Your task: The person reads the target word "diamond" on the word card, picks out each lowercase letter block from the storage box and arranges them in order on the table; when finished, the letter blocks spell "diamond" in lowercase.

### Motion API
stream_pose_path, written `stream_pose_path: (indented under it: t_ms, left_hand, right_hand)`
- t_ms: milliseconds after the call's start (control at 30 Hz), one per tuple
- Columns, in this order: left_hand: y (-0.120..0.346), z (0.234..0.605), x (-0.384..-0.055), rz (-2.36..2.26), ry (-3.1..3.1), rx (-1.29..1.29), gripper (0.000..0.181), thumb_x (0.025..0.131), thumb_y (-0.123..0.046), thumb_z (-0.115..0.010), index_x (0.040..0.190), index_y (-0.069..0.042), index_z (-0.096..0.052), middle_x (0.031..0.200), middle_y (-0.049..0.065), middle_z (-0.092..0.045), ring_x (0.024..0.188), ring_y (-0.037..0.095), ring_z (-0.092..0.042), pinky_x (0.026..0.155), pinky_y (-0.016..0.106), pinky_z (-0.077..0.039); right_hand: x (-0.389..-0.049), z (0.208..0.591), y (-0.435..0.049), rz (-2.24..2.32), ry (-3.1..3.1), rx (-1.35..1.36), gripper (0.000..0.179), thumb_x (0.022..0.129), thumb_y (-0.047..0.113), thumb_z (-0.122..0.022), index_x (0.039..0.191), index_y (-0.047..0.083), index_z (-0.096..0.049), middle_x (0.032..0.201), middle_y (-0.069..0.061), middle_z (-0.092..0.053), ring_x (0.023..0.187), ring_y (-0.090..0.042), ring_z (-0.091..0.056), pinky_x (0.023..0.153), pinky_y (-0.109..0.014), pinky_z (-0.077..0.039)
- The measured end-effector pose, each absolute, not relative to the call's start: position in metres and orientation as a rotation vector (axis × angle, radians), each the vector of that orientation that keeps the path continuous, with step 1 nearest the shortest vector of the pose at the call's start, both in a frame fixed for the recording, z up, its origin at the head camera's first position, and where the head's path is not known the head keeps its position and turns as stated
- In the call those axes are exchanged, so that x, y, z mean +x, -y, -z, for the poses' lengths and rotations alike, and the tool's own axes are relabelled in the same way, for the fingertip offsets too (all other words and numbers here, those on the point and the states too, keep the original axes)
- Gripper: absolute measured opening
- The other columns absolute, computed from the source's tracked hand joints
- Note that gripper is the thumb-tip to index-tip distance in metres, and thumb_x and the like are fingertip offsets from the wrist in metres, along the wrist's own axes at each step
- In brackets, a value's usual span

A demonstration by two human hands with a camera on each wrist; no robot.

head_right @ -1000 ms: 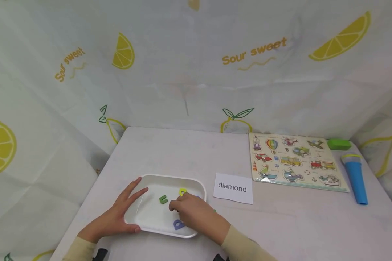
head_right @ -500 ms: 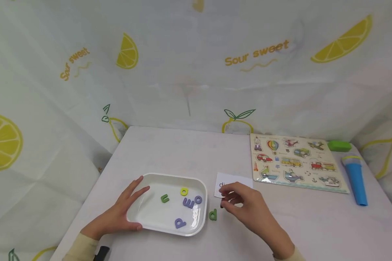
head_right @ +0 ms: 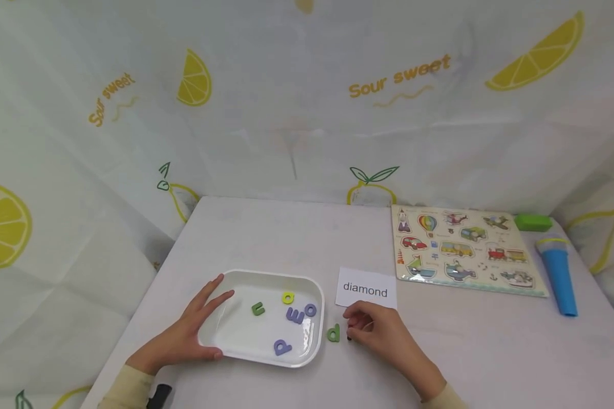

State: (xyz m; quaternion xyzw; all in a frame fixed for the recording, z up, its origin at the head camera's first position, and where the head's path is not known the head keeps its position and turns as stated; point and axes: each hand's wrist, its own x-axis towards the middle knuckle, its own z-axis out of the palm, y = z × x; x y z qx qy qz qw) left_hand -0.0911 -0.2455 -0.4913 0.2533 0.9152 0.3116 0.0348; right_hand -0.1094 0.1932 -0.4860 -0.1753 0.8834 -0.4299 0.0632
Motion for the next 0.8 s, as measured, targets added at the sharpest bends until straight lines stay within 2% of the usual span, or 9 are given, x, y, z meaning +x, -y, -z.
stream_pose_path:
  t_ms: [367, 567, 800]
  left_hand:
    - [0.247, 0.494, -0.092, -0.935, -2.814, 0.772, 0.109, 0.072, -0.062, -0.085, 0.160, -0.028, -0.031, 0.170, 0.004, -0.002, 0.149, 0.049, -0.009, 0.099, 0.077, -0.029]
    - [0.247, 0.492, -0.094, -0.939, -2.806, 0.775, 0.108, 0.073, -0.068, -0.080, 0.160, -0.027, -0.031, 0.170, 0.004, -0.002, 0.149, 0.048, -0.009, 0.101, 0.077, -0.027]
    - [0.245, 0.492, -0.093, -0.940, -2.805, 0.754, 0.108, 0.072, -0.069, -0.080, 0.160, -0.029, -0.031, 0.170, 0.003, -0.002, 0.150, 0.046, -0.009, 0.101, 0.076, -0.029]
  right_hand:
    - [-0.113, 0.499, -0.187, 1.169, -2.729, -0.551, 0.027, 0.079, 0.004, -0.084, 0.100, 0.016, -0.072, 0.091, 0.011, -0.067, 0.076, -0.004, -0.060, 0.071, -0.026, -0.054]
    - [-0.107, 0.500, -0.191, 1.198, -2.695, -0.659, 0.035, 0.077, -0.001, -0.083, 0.107, 0.014, -0.071, 0.097, 0.009, -0.068, 0.079, -0.007, -0.061, 0.071, -0.027, -0.054]
    - [-0.108, 0.498, -0.188, 1.137, -2.692, -0.693, 0.040, 0.079, 0.001, -0.084, 0.114, 0.013, -0.070, 0.099, 0.011, -0.068, 0.081, -0.007, -0.059, 0.072, -0.026, -0.053]
